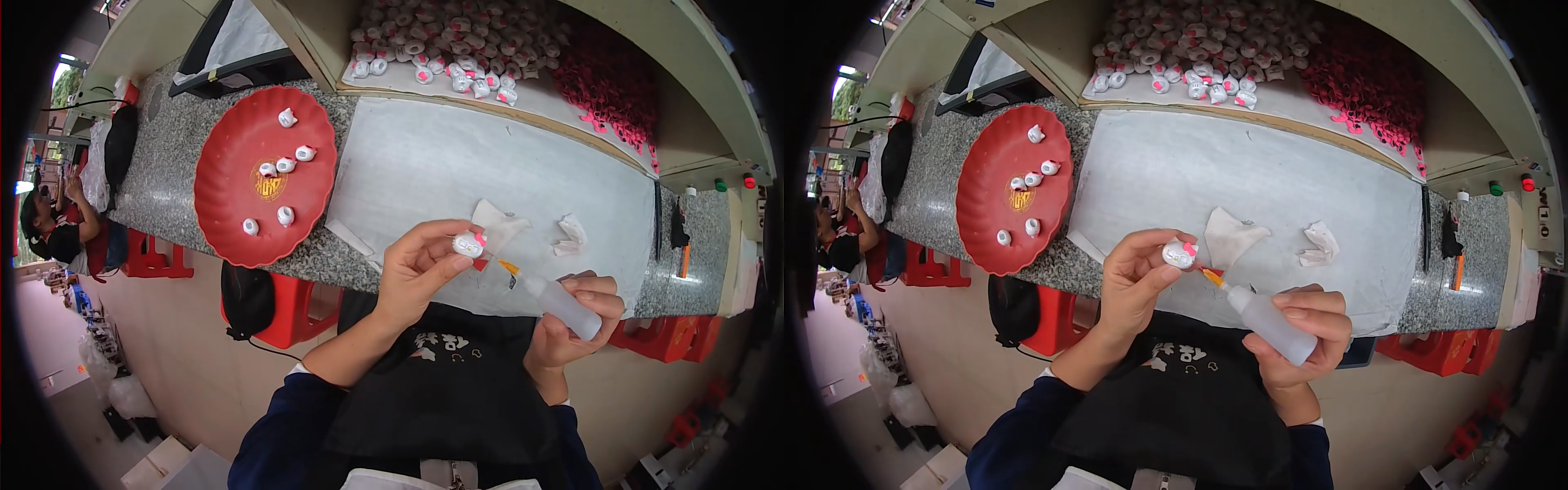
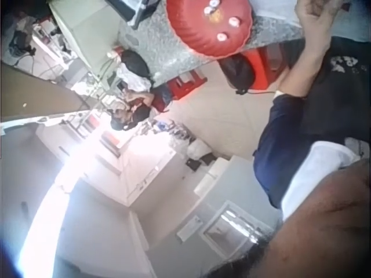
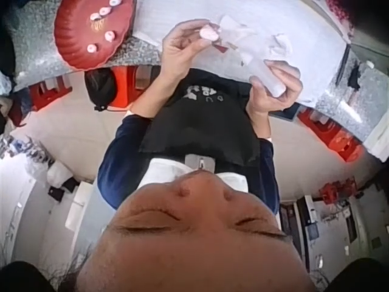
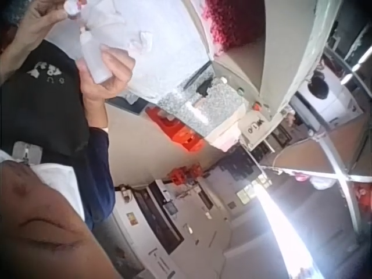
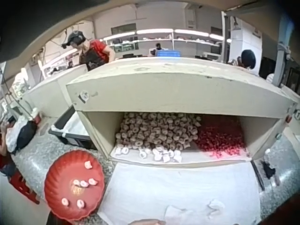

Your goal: Gluing small pink bows onto white toy cat heads at a factory workbench.

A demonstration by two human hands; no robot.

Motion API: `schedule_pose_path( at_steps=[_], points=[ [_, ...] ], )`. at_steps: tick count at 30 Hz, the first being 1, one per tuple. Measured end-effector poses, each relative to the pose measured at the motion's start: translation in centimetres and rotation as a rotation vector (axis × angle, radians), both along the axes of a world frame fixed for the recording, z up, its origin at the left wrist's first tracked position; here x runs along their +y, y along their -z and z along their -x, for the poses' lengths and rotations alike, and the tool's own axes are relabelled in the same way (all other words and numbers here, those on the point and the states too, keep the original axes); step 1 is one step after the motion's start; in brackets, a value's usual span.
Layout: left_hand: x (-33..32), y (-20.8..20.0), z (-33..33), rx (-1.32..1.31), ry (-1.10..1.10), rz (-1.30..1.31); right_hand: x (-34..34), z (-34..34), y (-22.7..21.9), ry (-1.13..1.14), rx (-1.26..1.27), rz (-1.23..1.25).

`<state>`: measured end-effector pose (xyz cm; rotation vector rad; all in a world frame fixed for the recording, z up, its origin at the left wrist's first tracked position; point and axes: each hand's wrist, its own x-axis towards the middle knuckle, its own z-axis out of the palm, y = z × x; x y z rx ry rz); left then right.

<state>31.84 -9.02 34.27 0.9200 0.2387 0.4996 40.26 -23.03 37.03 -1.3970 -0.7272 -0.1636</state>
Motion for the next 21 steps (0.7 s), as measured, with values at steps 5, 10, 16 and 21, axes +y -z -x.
schedule_pose_path(
  at_steps=[5, 10, 16, 21],
  points=[
    [0.01, -0.53, 0.03, 0.061, 0.024, 0.006, 0.05, 0.29, 0.28, -0.019, -0.062, 0.048],
    [-0.12, -0.53, 0.03, 0.051, 0.022, 0.003, -0.01, 0.04, 0.08, -0.115, -0.102, 0.034],
    [-0.07, -0.38, -0.07, 0.058, 0.028, -0.010, 0.06, -0.12, 0.25, -0.130, -0.111, 0.034],
    [-0.12, -0.26, -0.04, 0.072, 0.031, -0.003, -0.08, -0.21, 0.23, -0.142, -0.127, 0.048]
  ],
)
